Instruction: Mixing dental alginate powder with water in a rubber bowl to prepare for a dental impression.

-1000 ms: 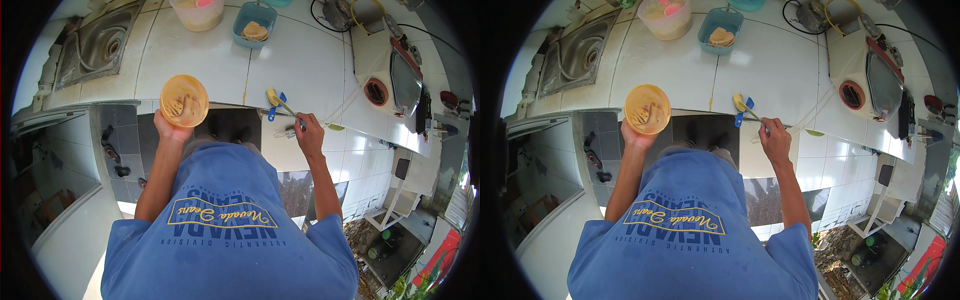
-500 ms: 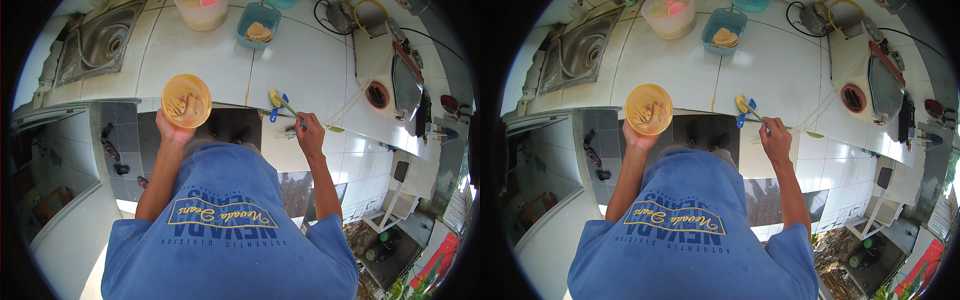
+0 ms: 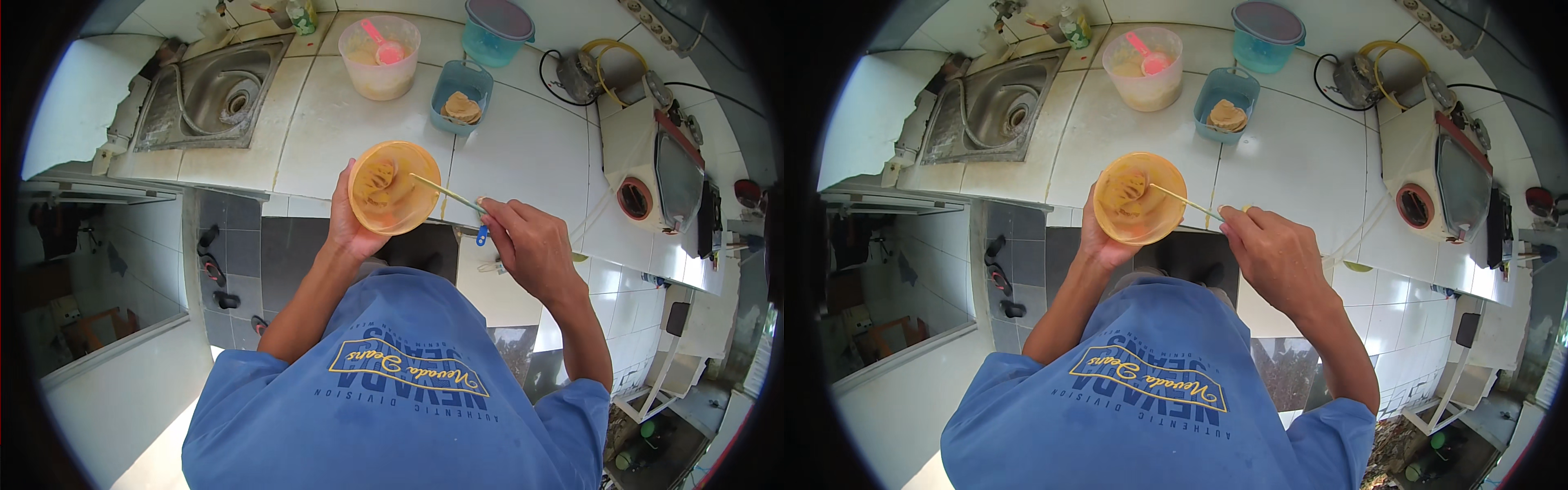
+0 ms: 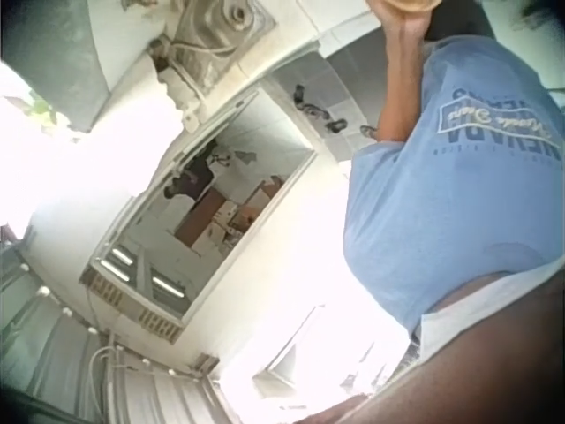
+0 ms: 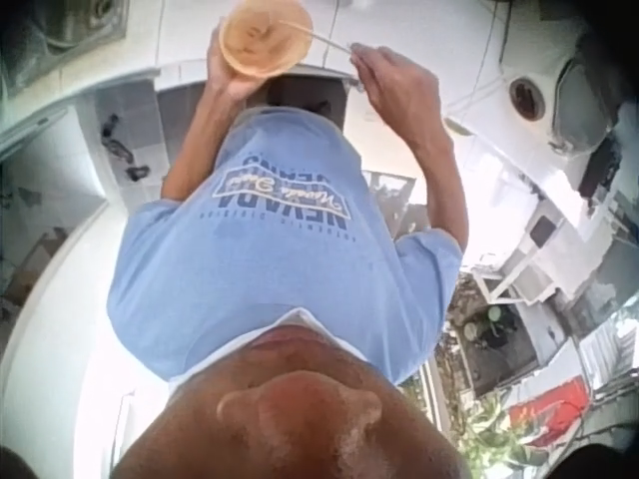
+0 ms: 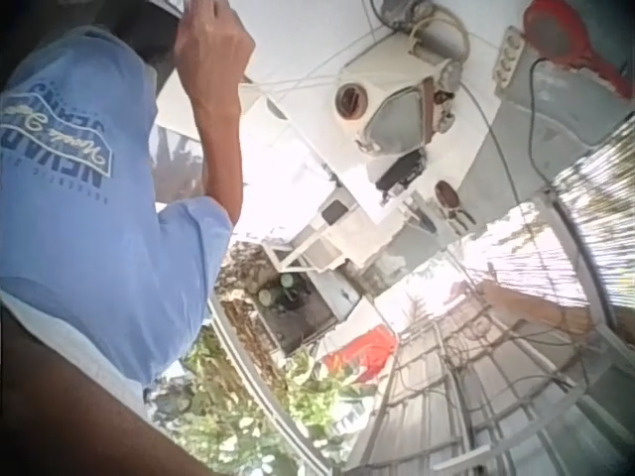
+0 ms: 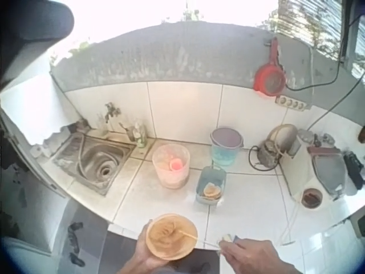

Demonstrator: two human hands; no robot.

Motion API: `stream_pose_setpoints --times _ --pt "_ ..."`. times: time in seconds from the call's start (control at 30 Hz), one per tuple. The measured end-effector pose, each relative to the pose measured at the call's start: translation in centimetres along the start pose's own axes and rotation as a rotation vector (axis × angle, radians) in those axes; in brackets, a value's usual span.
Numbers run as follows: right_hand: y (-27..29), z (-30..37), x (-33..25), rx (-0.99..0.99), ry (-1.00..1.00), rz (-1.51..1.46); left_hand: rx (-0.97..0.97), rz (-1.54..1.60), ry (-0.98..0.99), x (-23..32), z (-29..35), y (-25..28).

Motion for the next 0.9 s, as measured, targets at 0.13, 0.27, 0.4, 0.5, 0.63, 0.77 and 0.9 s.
stream_pose_setpoints --times 0.13,0.27,0.4,0.5,0.63,0.77,0.9 --pt "0.2 -2.1 -2.1 0.061 0.08 0.316 0.007 -0.196 -0.034 0.4 -1.2 -0.5" --pt "-4.2 -1.9 0.0 -0.119 -0.128 0.027 -0.13 -0.141 -0.115 1.8 -2.4 -2.1" --pt "-4.9 -2.4 -3.0 -0.024 -0.16 -0.324 -0.202 -0.009 -0.146 1.4 -3.9 -3.0" --pt "-1.4 -4.6 -4.2 0.166 -0.119 -0.146 -0.358 0.12 -0.067 0.5 -4.8 -4.2" --pt "0.2 -5.4 -4.1 0.241 -0.025 0.338 -0.369 0.212 0.065 0.1 -5.2 -4.9" --pt "0.7 -5.5 -4.1 0.133 0.021 0.338 -0.322 -0.033 -0.019 2.2 -5.0 -5.0" --pt "-0.6 -6.3 -3.2 0.08 0.026 0.393 -0.332 -0.001 0.085 2.5 -4.1 -7.1"
Point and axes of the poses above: each hand's wrist, its own z-axis away from the middle knuckle, its own y-axis out of the back of the hand, x = y × z, the point moved 9 cm from there along -z, towards the middle knuckle, and after that the axes turned 7 degrees about z, right-handed, at the moved point
